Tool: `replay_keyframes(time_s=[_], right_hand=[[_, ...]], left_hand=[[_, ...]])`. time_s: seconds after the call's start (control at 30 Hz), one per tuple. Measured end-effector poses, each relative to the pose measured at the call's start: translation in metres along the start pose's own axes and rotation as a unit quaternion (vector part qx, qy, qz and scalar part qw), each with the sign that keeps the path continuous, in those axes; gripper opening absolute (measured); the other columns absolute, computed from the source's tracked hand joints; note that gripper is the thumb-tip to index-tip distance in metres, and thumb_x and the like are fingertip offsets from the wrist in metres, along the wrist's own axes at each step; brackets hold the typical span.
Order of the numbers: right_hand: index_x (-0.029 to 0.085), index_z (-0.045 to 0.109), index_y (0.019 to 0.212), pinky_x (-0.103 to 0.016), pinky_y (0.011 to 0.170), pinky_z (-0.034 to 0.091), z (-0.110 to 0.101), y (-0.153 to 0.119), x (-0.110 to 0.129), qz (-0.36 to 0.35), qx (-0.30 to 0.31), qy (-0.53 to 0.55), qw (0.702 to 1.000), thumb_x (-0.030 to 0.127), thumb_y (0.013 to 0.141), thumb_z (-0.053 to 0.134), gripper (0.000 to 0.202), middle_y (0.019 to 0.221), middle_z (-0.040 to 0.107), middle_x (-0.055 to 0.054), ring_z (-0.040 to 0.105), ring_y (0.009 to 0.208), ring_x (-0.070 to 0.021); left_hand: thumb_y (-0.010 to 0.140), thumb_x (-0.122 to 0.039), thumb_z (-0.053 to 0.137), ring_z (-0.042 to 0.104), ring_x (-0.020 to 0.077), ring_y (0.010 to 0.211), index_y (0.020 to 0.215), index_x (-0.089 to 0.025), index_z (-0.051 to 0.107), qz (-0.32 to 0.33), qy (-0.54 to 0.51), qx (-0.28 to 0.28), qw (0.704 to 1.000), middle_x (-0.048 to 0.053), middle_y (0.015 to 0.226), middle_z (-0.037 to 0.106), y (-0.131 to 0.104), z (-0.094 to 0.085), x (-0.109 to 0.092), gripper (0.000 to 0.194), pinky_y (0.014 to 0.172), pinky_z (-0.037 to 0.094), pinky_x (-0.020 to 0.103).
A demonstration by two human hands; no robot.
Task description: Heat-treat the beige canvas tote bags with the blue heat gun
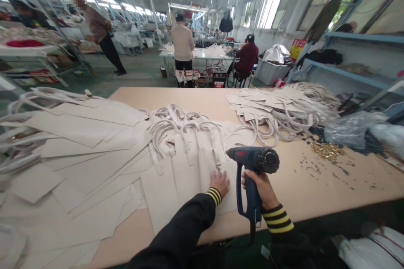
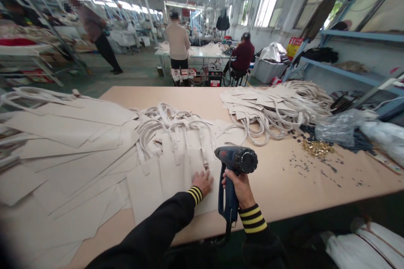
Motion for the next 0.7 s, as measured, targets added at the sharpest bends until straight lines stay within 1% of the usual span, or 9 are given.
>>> replay_keyframes(time_s=[0.03, 0.1, 0.17, 0.23, 0.3, 0.4, 0.53, 0.6, 0.7], right_hand=[[0.01, 0.059, 0.074, -0.024, 0.049, 0.049, -0.003, -0.001, -0.001, -0.003, -0.005, -0.001, 1.0, 0.042, 0.067, 0.07, 0.034, 0.062, 0.06, -0.005, 0.056, 0.054, -0.0152], [0.01, 0.06, 0.075, -0.024, 0.05, 0.049, -0.007, -0.002, -0.005, 0.0, -0.004, -0.012, 1.0, 0.04, 0.069, 0.069, 0.032, 0.062, 0.06, -0.005, 0.056, 0.055, -0.0151], [0.01, 0.06, 0.073, -0.024, 0.05, 0.049, -0.004, 0.0, -0.008, 0.012, 0.021, -0.027, 0.999, 0.039, 0.07, 0.067, 0.029, 0.06, 0.06, -0.006, 0.056, 0.054, -0.0148], [0.01, 0.06, 0.071, -0.025, 0.05, 0.049, 0.005, 0.004, -0.011, 0.023, 0.051, -0.034, 0.998, 0.038, 0.071, 0.065, 0.028, 0.059, 0.059, -0.006, 0.056, 0.052, -0.0147], [0.01, 0.06, 0.069, -0.025, 0.049, 0.049, 0.014, 0.008, -0.013, 0.028, 0.066, -0.034, 0.997, 0.037, 0.071, 0.064, 0.027, 0.06, 0.06, -0.006, 0.056, 0.052, -0.0151], [0.01, 0.06, 0.068, -0.025, 0.047, 0.048, 0.024, 0.014, -0.013, 0.032, 0.067, -0.041, 0.996, 0.035, 0.067, 0.066, 0.025, 0.059, 0.06, -0.006, 0.056, 0.05, -0.0153], [0.009, 0.06, 0.064, -0.024, 0.046, 0.048, 0.025, 0.018, -0.005, 0.035, 0.052, -0.055, 0.997, 0.037, 0.067, 0.064, 0.028, 0.053, 0.059, -0.007, 0.055, 0.047, -0.0147], [0.009, 0.06, 0.061, -0.023, 0.046, 0.048, 0.024, 0.021, 0.001, 0.026, 0.034, -0.061, 0.997, 0.037, 0.066, 0.064, 0.028, 0.052, 0.059, -0.007, 0.054, 0.046, -0.0141], [0.01, 0.058, 0.06, -0.021, 0.043, 0.045, 0.02, 0.027, 0.011, 0.009, -0.002, -0.071, 0.997, 0.036, 0.065, 0.064, 0.027, 0.05, 0.058, -0.006, 0.053, 0.044, -0.0131]], left_hand=[[0.08, -0.034, 0.048, 0.035, 0.0347, 0.118, 0.113, -0.02, 0.054, -0.025, 0.006, 0.018, 0.999, 0.014, 0.137, 0.035, -0.001, 0.002, 0.008, 0.037, 0.093, 0.03, 0.06], [0.083, -0.025, 0.041, 0.042, 0.0309, 0.111, 0.11, -0.015, 0.055, -0.073, 0.019, 0.013, 0.997, 0.016, 0.133, 0.037, -0.011, 0.0, 0.03, 0.032, 0.085, 0.041, 0.05], [0.084, -0.014, 0.032, 0.044, 0.0269, 0.108, 0.11, -0.013, 0.053, -0.089, 0.028, -0.006, 0.996, 0.017, 0.131, 0.038, -0.024, -0.004, 0.05, 0.034, 0.08, 0.045, 0.041], [0.083, -0.01, 0.029, 0.043, 0.0252, 0.108, 0.114, -0.013, 0.05, -0.096, 0.03, -0.003, 0.995, 0.017, 0.13, 0.039, -0.034, -0.007, 0.063, 0.037, 0.081, 0.045, 0.037], [0.082, -0.011, 0.031, 0.042, 0.025, 0.109, 0.116, -0.012, 0.048, -0.121, 0.03, 0.003, 0.992, 0.017, 0.13, 0.038, -0.041, -0.009, 0.072, 0.038, 0.083, 0.045, 0.037], [0.082, -0.012, 0.033, 0.042, 0.0261, 0.11, 0.11, -0.012, 0.051, -0.173, 0.031, 0.007, 0.984, 0.016, 0.13, 0.038, -0.047, -0.01, 0.082, 0.034, 0.083, 0.045, 0.038], [0.08, -0.014, 0.036, 0.042, 0.026, 0.11, 0.107, -0.013, 0.053, -0.194, 0.033, 0.007, 0.98, 0.014, 0.128, 0.04, -0.063, -0.01, 0.092, 0.031, 0.084, 0.044, 0.039], [0.079, -0.016, 0.041, 0.042, 0.0257, 0.111, 0.108, -0.014, 0.053, -0.21, 0.028, -0.015, 0.977, 0.014, 0.129, 0.04, -0.075, -0.009, 0.098, 0.031, 0.087, 0.042, 0.039], [0.077, -0.02, 0.047, 0.039, 0.0272, 0.115, 0.116, -0.013, 0.048, -0.269, 0.007, -0.089, 0.959, 0.017, 0.132, 0.037, -0.097, -0.002, 0.113, 0.039, 0.09, 0.04, 0.039]])
Point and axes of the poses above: each hand's wrist, its own y-axis towards the middle knuckle, its own z-axis out of the palm, x = y × z, the point moved 4 cm from there along y, towards the middle knuckle
